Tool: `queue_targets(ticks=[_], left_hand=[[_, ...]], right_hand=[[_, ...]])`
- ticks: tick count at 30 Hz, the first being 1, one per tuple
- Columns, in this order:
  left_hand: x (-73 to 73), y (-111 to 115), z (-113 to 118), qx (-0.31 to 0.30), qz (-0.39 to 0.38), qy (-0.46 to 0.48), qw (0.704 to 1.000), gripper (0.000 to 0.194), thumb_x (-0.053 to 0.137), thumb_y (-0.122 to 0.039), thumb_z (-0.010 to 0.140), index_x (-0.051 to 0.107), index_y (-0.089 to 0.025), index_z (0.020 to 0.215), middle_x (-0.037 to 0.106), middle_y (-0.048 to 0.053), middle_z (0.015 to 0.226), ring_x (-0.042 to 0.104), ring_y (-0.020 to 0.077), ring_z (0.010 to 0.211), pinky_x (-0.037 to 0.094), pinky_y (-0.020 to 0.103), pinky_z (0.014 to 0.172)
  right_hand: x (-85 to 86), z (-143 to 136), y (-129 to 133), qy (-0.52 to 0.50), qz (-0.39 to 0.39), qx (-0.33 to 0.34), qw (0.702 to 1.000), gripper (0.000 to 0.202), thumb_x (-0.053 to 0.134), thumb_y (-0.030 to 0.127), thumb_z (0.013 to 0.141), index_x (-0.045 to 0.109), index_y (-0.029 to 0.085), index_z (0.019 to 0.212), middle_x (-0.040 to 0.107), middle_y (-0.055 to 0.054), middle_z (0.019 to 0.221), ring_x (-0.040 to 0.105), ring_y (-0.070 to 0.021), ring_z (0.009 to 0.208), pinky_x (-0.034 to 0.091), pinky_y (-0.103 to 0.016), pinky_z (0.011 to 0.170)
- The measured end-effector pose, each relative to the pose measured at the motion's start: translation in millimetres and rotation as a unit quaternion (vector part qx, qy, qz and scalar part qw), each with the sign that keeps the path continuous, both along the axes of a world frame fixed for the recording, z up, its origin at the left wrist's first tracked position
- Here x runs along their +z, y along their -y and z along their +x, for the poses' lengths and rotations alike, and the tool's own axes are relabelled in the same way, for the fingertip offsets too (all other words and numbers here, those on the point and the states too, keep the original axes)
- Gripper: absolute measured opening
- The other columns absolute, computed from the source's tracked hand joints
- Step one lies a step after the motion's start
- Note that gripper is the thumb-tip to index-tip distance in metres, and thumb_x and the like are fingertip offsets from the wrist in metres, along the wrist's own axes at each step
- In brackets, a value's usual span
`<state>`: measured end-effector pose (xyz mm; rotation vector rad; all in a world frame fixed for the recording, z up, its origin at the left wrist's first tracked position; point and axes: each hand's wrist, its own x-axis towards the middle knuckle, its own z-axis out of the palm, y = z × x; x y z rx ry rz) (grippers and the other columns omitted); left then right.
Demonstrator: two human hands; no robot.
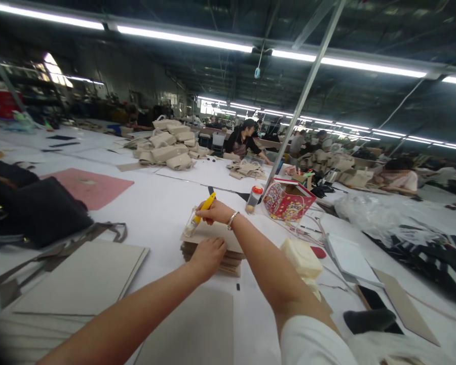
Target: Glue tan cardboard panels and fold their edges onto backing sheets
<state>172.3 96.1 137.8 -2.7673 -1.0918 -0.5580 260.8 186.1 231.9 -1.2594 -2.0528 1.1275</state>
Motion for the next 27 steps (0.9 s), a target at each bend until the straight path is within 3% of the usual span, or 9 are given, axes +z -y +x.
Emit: queue_targets(ticks=[6,10,14,17,22,27], left_hand=[[-2.9,-5,0,-0.001,0.003,0.010,1.000,0.020,0.041,-0.014,0.086,0.056,-0.013,0.099,0.060,0.011,0.101,0.055,0.0222,0.096,0.044,0.036,0.082],[-0.8,-6,0,-0.001,-0.008,0.011,1.000,0.016,0.042,-0.015,0.086,0.057,-0.015,0.093,0.060,0.008,0.095,0.056,0.0211,0.090,0.045,0.034,0.079],[6.5,-7,1,0.014,-0.016,0.002,1.000,0.014,0.044,-0.017,0.085,0.058,-0.017,0.088,0.061,0.008,0.093,0.056,0.0213,0.089,0.045,0.034,0.076],[16.3,-7,1,0.012,-0.017,-0.027,0.999,0.014,0.047,-0.020,0.084,0.060,-0.017,0.088,0.061,0.009,0.095,0.055,0.0223,0.092,0.046,0.034,0.075],[29.8,-9,3,0.023,-0.035,-0.078,0.996,0.019,0.050,-0.027,0.083,0.063,-0.015,0.091,0.062,0.011,0.096,0.056,0.0237,0.093,0.047,0.033,0.074],[34.4,-4,7,0.005,-0.035,-0.106,0.994,0.021,0.047,-0.022,0.084,0.065,-0.013,0.084,0.063,0.012,0.089,0.059,0.0231,0.087,0.047,0.032,0.072]], right_hand=[[-14.0,12,-45,0.028,0.068,-0.186,0.980,0.012,0.056,0.023,0.078,0.060,0.012,0.080,0.054,0.004,0.049,0.045,-0.0044,0.038,0.039,-0.015,0.041],[-16.5,51,-42,0.061,0.088,-0.282,0.953,0.011,0.057,0.023,0.075,0.061,0.012,0.077,0.055,0.003,0.048,0.045,-0.0048,0.037,0.037,-0.015,0.040],[-8.7,106,-13,0.100,0.106,-0.375,0.916,0.012,0.060,0.022,0.070,0.060,0.011,0.064,0.053,0.002,0.043,0.047,-0.0064,0.037,0.037,-0.016,0.041],[-4.0,129,9,0.105,0.120,-0.420,0.893,0.017,0.058,0.026,0.072,0.060,0.011,0.064,0.053,0.000,0.043,0.049,-0.0075,0.038,0.038,-0.016,0.041],[-9.8,117,51,0.092,0.118,-0.407,0.901,0.021,0.056,0.030,0.073,0.061,0.012,0.064,0.058,-0.002,0.048,0.052,-0.0092,0.037,0.040,-0.018,0.040],[-14.4,109,129,0.079,0.143,-0.390,0.906,0.017,0.053,0.026,0.074,0.062,0.014,0.065,0.058,0.000,0.050,0.053,-0.0085,0.039,0.041,-0.016,0.040]])
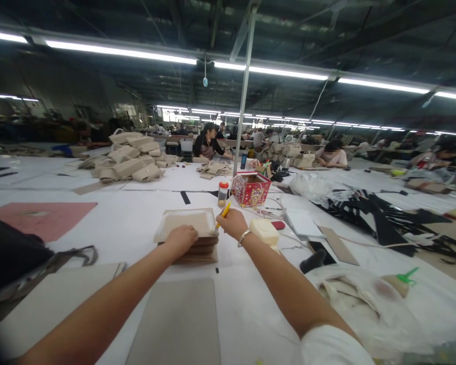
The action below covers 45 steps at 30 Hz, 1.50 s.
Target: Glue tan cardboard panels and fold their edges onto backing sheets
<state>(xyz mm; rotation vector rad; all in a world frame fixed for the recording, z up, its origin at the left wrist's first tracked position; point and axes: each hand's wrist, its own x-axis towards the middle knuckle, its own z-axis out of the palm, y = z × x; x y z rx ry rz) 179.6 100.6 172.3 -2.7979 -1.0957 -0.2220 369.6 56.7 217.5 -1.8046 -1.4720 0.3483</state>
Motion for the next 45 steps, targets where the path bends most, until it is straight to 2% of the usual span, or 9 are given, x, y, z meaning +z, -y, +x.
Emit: queue_targets(ticks=[6,9,13,18,23,31,36,40,45], left_hand=[[42.8,20,-21,0.005,0.069,0.039,0.997,0.027,0.037,-0.008,0.082,0.062,-0.011,0.088,0.062,0.015,0.093,0.057,0.0234,0.091,0.046,0.033,0.073],[73.7,29,-52,0.077,0.128,0.231,0.961,0.021,0.040,-0.018,0.083,0.060,-0.014,0.084,0.062,0.012,0.091,0.057,0.0227,0.091,0.045,0.032,0.075],[80.5,54,-82,0.129,-0.039,0.606,0.784,0.014,0.055,-0.026,0.069,0.057,-0.016,0.079,0.061,0.001,0.075,0.059,0.0148,0.066,0.048,0.028,0.062],[32.2,104,-85,0.079,-0.258,0.829,0.490,0.028,0.067,-0.026,0.056,0.051,-0.016,0.077,0.059,-0.002,0.076,0.059,0.0126,0.068,0.051,0.030,0.063],[-11.7,141,-85,0.074,-0.311,0.863,0.391,0.028,0.070,-0.021,0.058,0.049,-0.018,0.077,0.059,-0.003,0.079,0.060,0.0122,0.076,0.051,0.032,0.072],[-42.6,161,-106,0.068,-0.353,0.845,0.397,0.039,0.073,-0.024,0.062,0.052,-0.025,0.094,0.060,-0.002,0.094,0.062,0.0127,0.082,0.051,0.032,0.075],[-89.3,163,-146,0.175,-0.365,0.807,0.430,0.036,0.068,-0.044,0.068,0.057,-0.021,0.094,0.063,0.000,0.085,0.061,0.0118,0.069,0.053,0.029,0.065],[-131.8,164,-175,0.315,-0.398,0.662,0.552,0.037,0.069,-0.045,0.063,0.065,-0.015,0.083,0.063,0.001,0.071,0.056,0.0109,0.057,0.048,0.023,0.051],[-157.3,149,-192,0.325,-0.400,0.447,0.731,0.031,0.061,-0.044,0.069,0.069,-0.014,0.074,0.059,-0.001,0.053,0.049,0.0113,0.047,0.039,0.023,0.047]], right_hand=[[7.5,0,97,-0.177,0.178,-0.027,0.968,0.035,0.052,0.045,0.079,0.059,0.017,0.100,0.062,0.000,0.065,0.060,-0.0105,0.047,0.048,-0.019,0.045],[-1.1,-16,123,-0.261,0.197,0.018,0.945,0.046,0.048,0.053,0.081,0.047,0.022,0.115,0.065,-0.001,0.077,0.060,-0.0106,0.047,0.049,-0.021,0.045],[-28.2,-53,129,-0.277,0.166,0.067,0.944,0.037,0.040,0.054,0.084,0.041,0.022,0.103,0.065,-0.003,0.083,0.063,-0.0135,0.057,0.050,-0.024,0.048],[-63.2,-88,127,-0.116,0.171,0.000,0.978,0.028,0.042,0.047,0.084,0.040,0.021,0.095,0.062,-0.005,0.081,0.062,-0.0180,0.066,0.047,-0.029,0.055],[-94.9,-100,135,-0.130,0.123,-0.011,0.984,0.026,0.050,0.041,0.080,0.039,0.021,0.093,0.059,0.001,0.071,0.058,-0.0151,0.056,0.044,-0.027,0.051],[-113.1,-100,150,-0.192,0.153,0.013,0.969,0.026,0.056,0.033,0.077,0.036,0.023,0.089,0.056,0.006,0.065,0.056,-0.0112,0.054,0.048,-0.026,0.058],[-142.5,-85,171,-0.109,0.108,-0.003,0.988,0.025,0.056,0.037,0.078,0.041,0.022,0.091,0.059,0.001,0.074,0.059,-0.0134,0.062,0.048,-0.027,0.061],[-183.7,-80,187,-0.001,0.020,-0.014,1.000,0.025,0.050,0.043,0.081,0.044,0.020,0.089,0.062,-0.003,0.076,0.061,-0.0171,0.064,0.045,-0.028,0.059],[-215.5,-81,182,0.091,-0.044,0.003,0.995,0.025,0.040,0.044,0.085,0.047,0.020,0.088,0.062,-0.004,0.073,0.059,-0.0175,0.059,0.040,-0.027,0.055]])
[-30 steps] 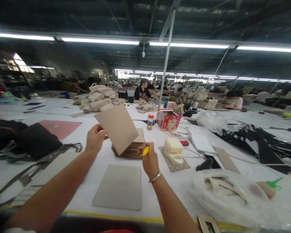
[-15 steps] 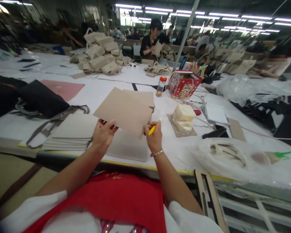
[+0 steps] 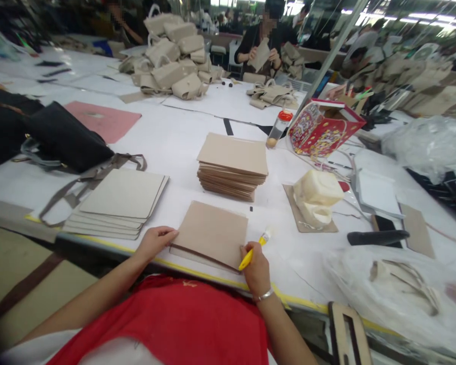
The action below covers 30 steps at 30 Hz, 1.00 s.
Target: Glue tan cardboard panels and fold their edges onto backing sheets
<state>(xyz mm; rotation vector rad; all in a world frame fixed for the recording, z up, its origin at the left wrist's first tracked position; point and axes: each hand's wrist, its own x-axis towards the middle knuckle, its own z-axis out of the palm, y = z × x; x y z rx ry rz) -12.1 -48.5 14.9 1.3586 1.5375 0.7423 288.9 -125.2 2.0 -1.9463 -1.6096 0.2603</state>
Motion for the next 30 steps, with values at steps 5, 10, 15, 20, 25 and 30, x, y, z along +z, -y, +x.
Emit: queue_targets(ticks=[5,10,15,20,25,30], left_hand=[[-5.7,-19,0,-0.046,-0.039,-0.051,0.997,0.030,0.058,-0.044,0.069,0.067,-0.015,0.070,0.060,-0.001,0.054,0.050,0.0119,0.045,0.038,0.023,0.048],[-5.2,-27,-1,-0.057,-0.080,-0.089,0.991,0.028,0.057,-0.043,0.069,0.066,-0.017,0.067,0.054,-0.003,0.043,0.050,0.0122,0.041,0.039,0.023,0.049],[-2.0,-31,0,-0.067,-0.099,-0.096,0.988,0.027,0.058,-0.042,0.068,0.064,-0.017,0.065,0.053,-0.003,0.042,0.050,0.0124,0.040,0.039,0.023,0.049],[1.8,-37,1,-0.087,-0.097,-0.122,0.984,0.025,0.059,-0.042,0.067,0.062,-0.018,0.059,0.055,-0.003,0.044,0.050,0.0127,0.039,0.038,0.024,0.047],[4.1,-44,2,-0.106,-0.103,-0.148,0.978,0.025,0.058,-0.041,0.066,0.062,-0.018,0.059,0.056,-0.002,0.045,0.050,0.0135,0.039,0.036,0.025,0.046],[7.5,-45,4,-0.132,-0.112,-0.171,0.970,0.027,0.055,-0.042,0.068,0.063,-0.018,0.060,0.053,-0.002,0.042,0.050,0.0144,0.039,0.033,0.025,0.045]], right_hand=[[-8.3,3,-16,0.028,-0.034,0.004,0.999,0.028,0.037,0.046,0.087,0.046,0.020,0.087,0.062,-0.004,0.071,0.058,-0.0175,0.056,0.039,-0.027,0.054],[-14.8,6,-23,0.040,-0.049,0.012,0.998,0.028,0.037,0.046,0.087,0.046,0.020,0.088,0.062,-0.004,0.072,0.058,-0.0174,0.057,0.040,-0.026,0.054],[-13.1,5,-26,0.050,-0.059,0.017,0.997,0.026,0.039,0.045,0.087,0.045,0.020,0.089,0.062,-0.004,0.071,0.059,-0.0184,0.057,0.040,-0.027,0.053],[-6.7,4,-30,0.041,-0.083,0.018,0.996,0.022,0.042,0.042,0.086,0.044,0.021,0.091,0.062,-0.004,0.072,0.060,-0.0191,0.058,0.042,-0.027,0.053],[-5.3,3,-35,0.055,-0.099,0.024,0.993,0.021,0.042,0.039,0.085,0.044,0.020,0.093,0.062,-0.004,0.070,0.060,-0.0200,0.057,0.041,-0.028,0.052],[-3.1,2,-36,0.076,-0.114,0.029,0.990,0.017,0.040,0.034,0.086,0.045,0.019,0.095,0.060,-0.002,0.067,0.059,-0.0187,0.057,0.039,-0.026,0.053]])
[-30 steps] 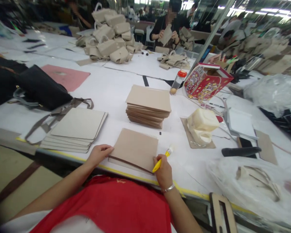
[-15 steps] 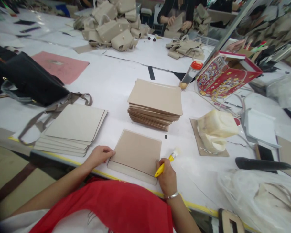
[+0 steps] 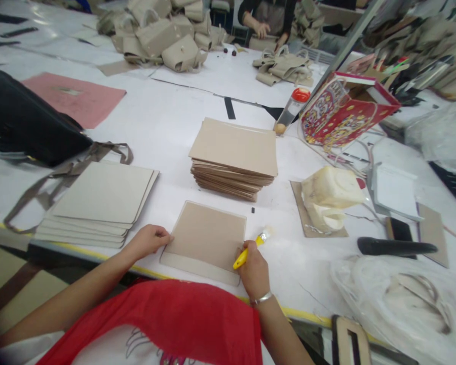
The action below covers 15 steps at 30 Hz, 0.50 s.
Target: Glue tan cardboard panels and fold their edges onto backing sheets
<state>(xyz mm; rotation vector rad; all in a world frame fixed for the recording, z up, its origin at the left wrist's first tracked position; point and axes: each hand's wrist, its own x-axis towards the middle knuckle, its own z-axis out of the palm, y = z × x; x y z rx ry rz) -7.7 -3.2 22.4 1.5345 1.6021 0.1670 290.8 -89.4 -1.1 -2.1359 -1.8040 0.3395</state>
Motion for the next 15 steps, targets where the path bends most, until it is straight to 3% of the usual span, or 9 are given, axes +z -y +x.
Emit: queue_targets(ticks=[7,15], left_hand=[[-2.0,-2.4,1.2,-0.018,0.002,-0.027,0.999,0.029,0.055,-0.045,0.067,0.063,-0.018,0.058,0.056,-0.001,0.044,0.049,0.0146,0.039,0.032,0.025,0.045],[-5.3,-1.2,0.2,0.003,0.001,-0.024,1.000,0.029,0.057,-0.045,0.065,0.064,-0.018,0.059,0.056,-0.001,0.044,0.048,0.0141,0.039,0.032,0.024,0.044]], right_hand=[[0.9,-0.2,-0.5,0.014,-0.018,-0.001,1.000,0.017,0.040,0.028,0.084,0.046,0.017,0.096,0.060,-0.003,0.069,0.057,-0.0165,0.057,0.035,-0.025,0.052],[3.7,-0.2,-2.4,0.021,-0.030,0.004,0.999,0.016,0.041,0.028,0.085,0.046,0.018,0.096,0.059,-0.003,0.068,0.055,-0.0157,0.056,0.031,-0.024,0.051]])
